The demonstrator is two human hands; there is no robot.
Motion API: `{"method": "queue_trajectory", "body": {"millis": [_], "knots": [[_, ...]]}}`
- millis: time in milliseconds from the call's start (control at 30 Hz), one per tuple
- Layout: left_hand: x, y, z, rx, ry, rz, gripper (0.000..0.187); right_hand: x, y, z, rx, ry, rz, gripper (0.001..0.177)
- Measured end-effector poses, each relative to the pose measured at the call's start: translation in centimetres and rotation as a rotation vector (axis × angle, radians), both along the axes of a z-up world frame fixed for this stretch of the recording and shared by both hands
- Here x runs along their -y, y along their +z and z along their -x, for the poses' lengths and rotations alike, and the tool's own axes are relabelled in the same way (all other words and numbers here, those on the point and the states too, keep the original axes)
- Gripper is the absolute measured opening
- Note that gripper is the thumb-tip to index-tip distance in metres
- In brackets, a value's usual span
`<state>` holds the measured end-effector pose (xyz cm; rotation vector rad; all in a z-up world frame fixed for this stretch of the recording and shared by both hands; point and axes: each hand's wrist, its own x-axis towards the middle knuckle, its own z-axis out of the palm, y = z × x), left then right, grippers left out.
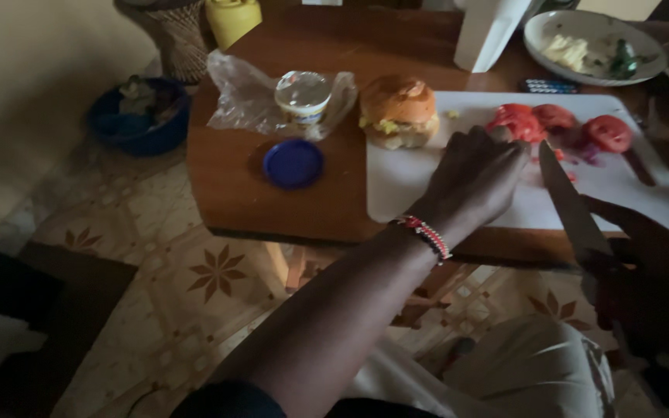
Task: The person slices tomatoes on a cutting board using a knife and puts the slices into a burger.
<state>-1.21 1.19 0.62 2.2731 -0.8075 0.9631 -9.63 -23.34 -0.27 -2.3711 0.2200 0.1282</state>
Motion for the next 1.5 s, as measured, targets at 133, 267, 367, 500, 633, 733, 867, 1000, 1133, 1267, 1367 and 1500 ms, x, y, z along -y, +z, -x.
{"method": "queue_trajectory", "body": {"millis": [133, 267, 367, 500, 633, 733, 867, 1000, 1133, 1267, 1367, 1500], "knots": [[-0.9, 0.7, 0.5, -0.136, 0.037, -0.126, 0.011, 1.9, -1.7, -1.0, 0.044, 0.109, 0.077, 0.095], [1.4, 1.5, 0.2, -0.119, 0.113, -0.095, 0.02, 3.9, -2.7, -1.6, 0.069, 0.157, -0.07, 0.106], [3.3, 2.2, -0.9, 0.109, 0.013, 0.05, 0.017, 4.1, -2.2, -1.7, 0.065, 0.083, -0.045, 0.101], [7.3, 2.8, -3.5, -0.063, 0.03, -0.129, 0.023, 4.6, -1.7, 0.1, 0.046, -0.045, -0.098, 0.093], [10.2, 1.4, -6.5, -0.052, -0.034, -0.059, 0.016, 5.7, -1.3, 1.7, 0.048, -0.157, -0.174, 0.086], [11.7, 1.0, -8.3, -0.143, 0.026, -0.224, 0.026, 6.4, -0.6, 2.6, 0.055, -0.227, -0.227, 0.08], [12.6, 1.0, -9.6, -0.158, 0.001, -0.325, 0.023, 6.5, 1.2, 2.5, 0.131, -0.19, -0.194, 0.073], [13.4, 1.4, -10.3, -0.178, 0.041, -0.335, 0.049, 4.5, 3.3, 3.4, 0.161, -0.155, -0.17, 0.072], [13.6, 1.0, -10.4, -0.187, -0.018, -0.247, 0.034, 3.3, 4.7, 3.7, 0.158, -0.112, -0.097, 0.068], [13.2, 1.7, -9.9, -0.089, -0.043, -0.228, 0.062, 3.1, 4.6, 3.3, 0.137, -0.143, -0.336, 0.071], [13.1, 2.0, -9.5, -0.084, -0.075, -0.225, 0.068, 2.8, 4.9, 3.1, 0.124, -0.164, -0.309, 0.07], [13.1, 1.8, -9.7, -0.133, -0.077, -0.288, 0.061, 1.7, 5.5, 2.7, 0.1, -0.22, -0.251, 0.062]]}}
